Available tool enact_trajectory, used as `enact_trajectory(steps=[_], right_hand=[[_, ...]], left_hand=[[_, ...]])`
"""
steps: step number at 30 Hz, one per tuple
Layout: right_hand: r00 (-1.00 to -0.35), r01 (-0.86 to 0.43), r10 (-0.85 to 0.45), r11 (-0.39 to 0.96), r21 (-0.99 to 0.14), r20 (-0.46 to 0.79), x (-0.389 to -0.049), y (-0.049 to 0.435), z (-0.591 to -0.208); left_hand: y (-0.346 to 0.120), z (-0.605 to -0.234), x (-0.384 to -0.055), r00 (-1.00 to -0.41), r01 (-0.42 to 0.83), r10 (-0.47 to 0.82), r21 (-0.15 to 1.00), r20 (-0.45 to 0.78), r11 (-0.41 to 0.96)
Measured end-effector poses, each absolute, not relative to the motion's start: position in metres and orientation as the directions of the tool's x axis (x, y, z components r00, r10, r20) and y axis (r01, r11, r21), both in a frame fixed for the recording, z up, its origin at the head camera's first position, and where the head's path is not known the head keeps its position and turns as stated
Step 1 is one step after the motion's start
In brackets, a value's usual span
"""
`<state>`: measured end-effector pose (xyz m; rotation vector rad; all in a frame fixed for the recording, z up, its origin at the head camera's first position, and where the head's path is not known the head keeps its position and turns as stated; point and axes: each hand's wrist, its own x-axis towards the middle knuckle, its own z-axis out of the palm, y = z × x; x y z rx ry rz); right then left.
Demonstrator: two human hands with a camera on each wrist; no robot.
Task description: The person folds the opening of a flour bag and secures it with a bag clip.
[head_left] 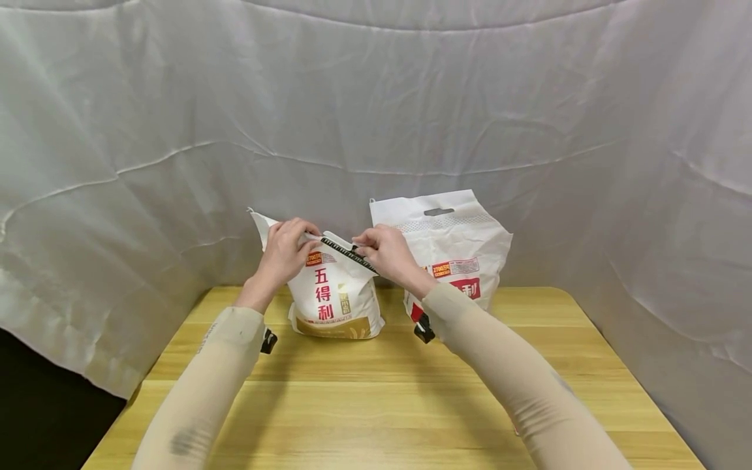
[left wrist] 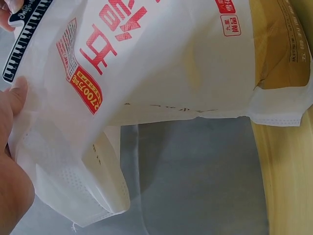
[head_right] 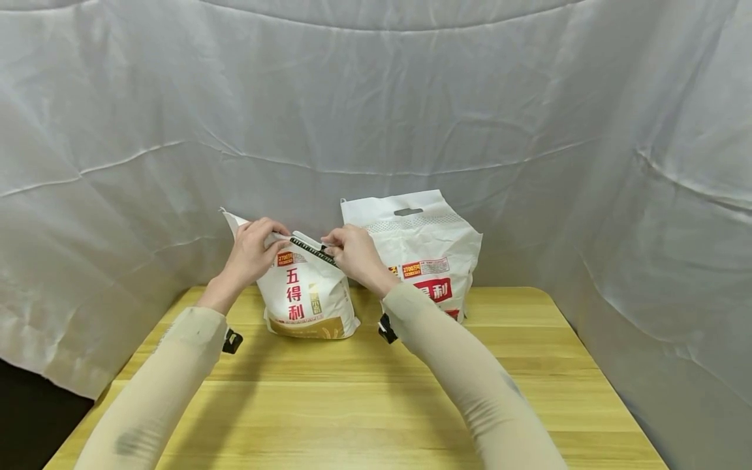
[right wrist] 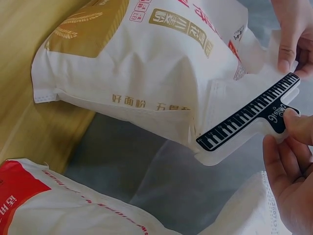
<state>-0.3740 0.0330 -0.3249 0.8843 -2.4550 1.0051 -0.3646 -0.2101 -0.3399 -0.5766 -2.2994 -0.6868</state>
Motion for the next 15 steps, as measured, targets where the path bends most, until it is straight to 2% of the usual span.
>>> enact_trajectory(steps=[6,15], right_hand=[[-0.743,-0.666,-0.433,0.558,-0.495,0.511,-0.3758,0.0306,-0.3247],[-0.724,-0.683,-0.45,0.568,-0.458,0.523,-0.3813,0.0252,-0.3277]], left_hand=[[-0.212,-0.3429,-0.3655,-0.693,0.575,0.216,0.346,0.688,0.741],[-0.2113,-0.3447,-0.3675,-0.637,0.631,0.237,0.319,0.734,0.707]])
